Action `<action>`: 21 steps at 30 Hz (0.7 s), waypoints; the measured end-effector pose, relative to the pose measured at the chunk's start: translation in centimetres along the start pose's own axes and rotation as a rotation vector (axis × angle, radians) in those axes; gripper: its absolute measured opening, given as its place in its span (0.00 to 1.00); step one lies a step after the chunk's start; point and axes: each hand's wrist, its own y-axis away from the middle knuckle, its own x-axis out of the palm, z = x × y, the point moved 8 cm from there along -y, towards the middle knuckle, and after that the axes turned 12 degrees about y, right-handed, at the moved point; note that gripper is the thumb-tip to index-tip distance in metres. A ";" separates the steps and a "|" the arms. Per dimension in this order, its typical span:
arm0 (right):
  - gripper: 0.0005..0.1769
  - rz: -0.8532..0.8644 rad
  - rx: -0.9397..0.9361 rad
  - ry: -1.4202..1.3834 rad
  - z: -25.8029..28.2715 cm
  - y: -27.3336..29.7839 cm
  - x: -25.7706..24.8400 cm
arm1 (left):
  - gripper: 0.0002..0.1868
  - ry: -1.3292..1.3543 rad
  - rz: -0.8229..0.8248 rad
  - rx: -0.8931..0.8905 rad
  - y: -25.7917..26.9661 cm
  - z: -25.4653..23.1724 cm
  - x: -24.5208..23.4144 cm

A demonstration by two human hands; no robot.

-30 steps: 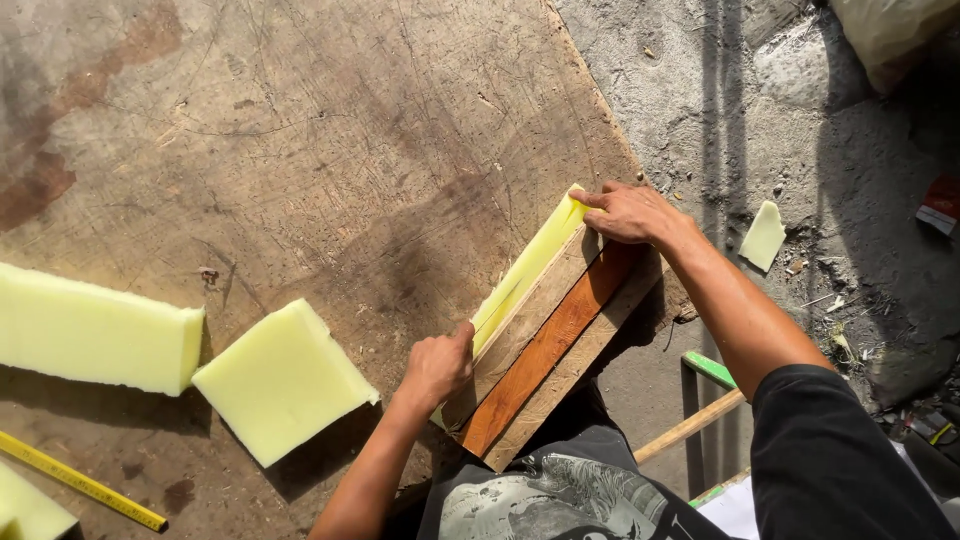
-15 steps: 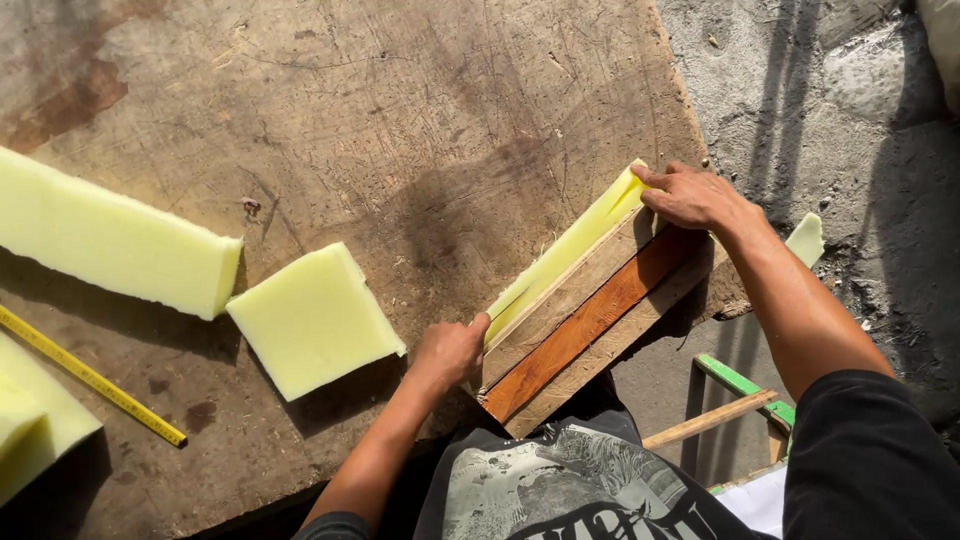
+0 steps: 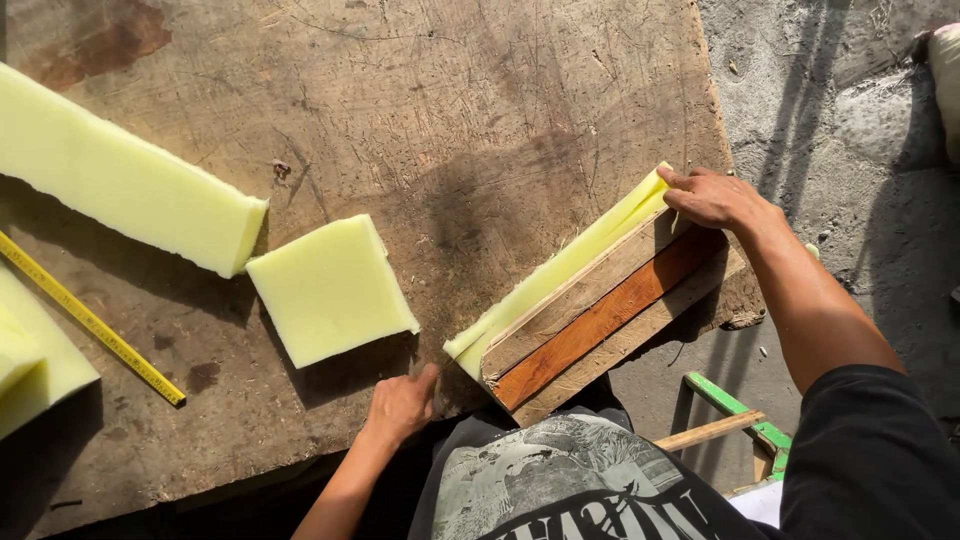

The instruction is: Measuring and cutting foam blocks to size for upholstery using a ruler and a hand saw.

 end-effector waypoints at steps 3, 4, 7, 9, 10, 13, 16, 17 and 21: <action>0.38 0.009 -0.005 0.020 0.3 -0.3 0.0 | 0.06 0.022 -0.127 0.088 -1.4 -2.2 -1.5; 0.38 0.022 -0.009 0.026 0.6 -0.4 0.1 | 0.07 0.023 -0.185 0.176 -2.4 -3.9 -2.0; 0.39 0.014 -0.008 0.049 -0.8 -2.9 1.7 | 0.09 0.025 -0.138 0.117 -3.4 -1.7 1.0; 0.39 0.031 0.006 0.064 0.1 -2.2 1.1 | 0.04 0.079 -0.118 0.058 0.6 2.4 1.8; 0.40 0.045 0.023 0.074 0.4 -1.8 0.6 | 0.02 0.131 -0.097 0.004 2.3 4.6 2.4; 0.40 0.043 0.030 0.042 1.3 -1.1 0.2 | 0.03 0.024 -0.113 0.045 3.4 4.5 1.8; 0.45 0.013 0.045 0.130 0.8 -3.2 2.2 | 0.06 0.090 -0.143 0.128 -2.6 1.0 1.4; 0.45 0.011 0.039 0.138 1.3 -2.8 2.0 | 0.06 0.093 -0.151 0.121 -2.7 1.1 2.2; 0.44 -0.024 0.084 0.132 1.6 -1.6 1.3 | 0.06 0.061 -0.202 0.009 1.7 4.3 2.7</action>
